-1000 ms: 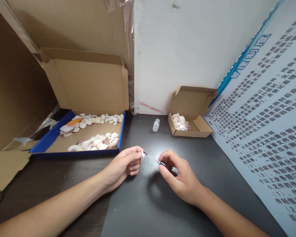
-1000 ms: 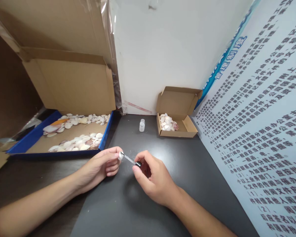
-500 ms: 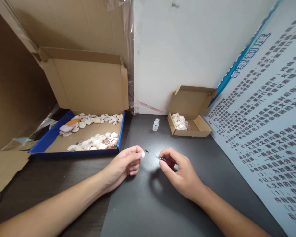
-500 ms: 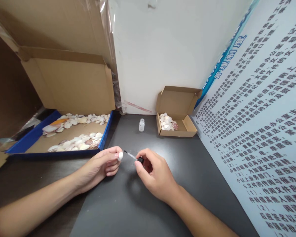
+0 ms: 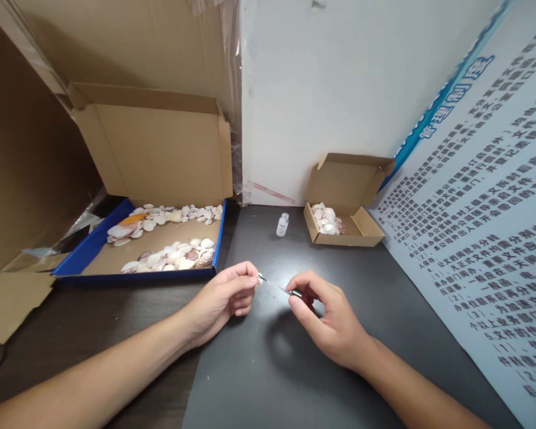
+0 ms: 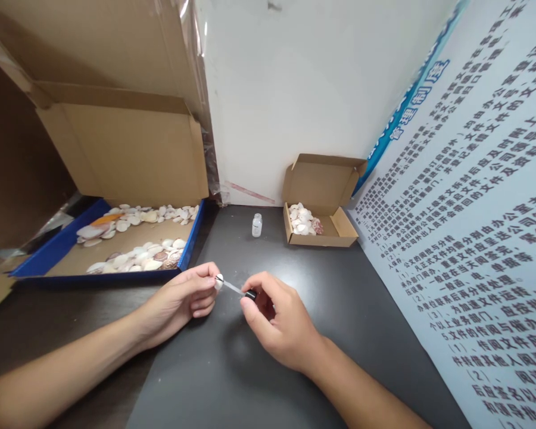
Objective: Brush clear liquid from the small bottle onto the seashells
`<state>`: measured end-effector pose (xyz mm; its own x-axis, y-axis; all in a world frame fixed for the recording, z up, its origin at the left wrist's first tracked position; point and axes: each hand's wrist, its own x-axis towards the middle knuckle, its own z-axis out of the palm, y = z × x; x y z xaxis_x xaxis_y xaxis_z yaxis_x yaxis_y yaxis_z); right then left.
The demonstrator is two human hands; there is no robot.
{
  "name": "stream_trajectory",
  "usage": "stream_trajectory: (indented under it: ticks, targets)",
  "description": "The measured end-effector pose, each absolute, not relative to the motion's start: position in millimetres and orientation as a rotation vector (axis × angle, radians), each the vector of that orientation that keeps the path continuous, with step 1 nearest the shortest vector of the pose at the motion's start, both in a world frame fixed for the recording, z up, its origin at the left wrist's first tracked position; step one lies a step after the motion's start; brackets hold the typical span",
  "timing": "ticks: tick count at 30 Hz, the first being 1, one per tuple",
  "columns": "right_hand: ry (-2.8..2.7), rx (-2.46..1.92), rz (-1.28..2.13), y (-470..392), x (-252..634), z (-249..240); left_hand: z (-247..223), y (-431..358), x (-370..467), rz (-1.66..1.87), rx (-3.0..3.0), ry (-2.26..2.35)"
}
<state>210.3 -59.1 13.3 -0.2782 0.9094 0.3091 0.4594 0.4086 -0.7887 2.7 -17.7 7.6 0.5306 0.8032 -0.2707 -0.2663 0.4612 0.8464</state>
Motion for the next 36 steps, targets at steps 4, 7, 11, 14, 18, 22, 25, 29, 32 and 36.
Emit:
stream_trajectory:
  ticks: [4,7,11,14,18,22,25,29,32,36]
  targets:
    - [-1.873,-1.235,0.716,-58.6,210.3,12.2,9.1,-18.5,3.0,0.731,0.849,0.745]
    - [-1.861,-1.206,0.731,-57.9,210.7,11.3,9.4,-18.6,3.0,0.727,0.847,0.748]
    - [-1.908,-1.178,0.755,-58.6,210.3,11.4,9.1,-18.3,2.7,0.726,0.834,0.743]
    - [-1.872,-1.232,0.731,-58.8,210.3,11.5,8.9,-18.1,2.9,0.724,0.837,0.737]
    - [-1.886,-1.170,0.745,-58.9,210.9,11.6,8.3,-17.6,3.2,0.722,0.821,0.740]
    - [-1.919,-1.150,0.751,-58.6,209.9,11.5,7.7,-17.5,3.0,0.709,0.829,0.744]
    - [-1.901,-1.172,0.728,-58.3,209.5,11.4,7.7,-17.9,3.0,0.701,0.850,0.749]
    - [-1.914,-1.116,0.740,-59.5,210.3,11.7,7.5,-18.4,3.4,0.701,0.851,0.751]
    - [-1.929,-1.098,0.752,-60.2,210.6,11.7,7.3,-18.5,3.7,0.702,0.855,0.755]
    - [-1.931,-1.124,0.739,-59.7,210.5,11.6,7.7,-18.8,3.9,0.704,0.875,0.753]
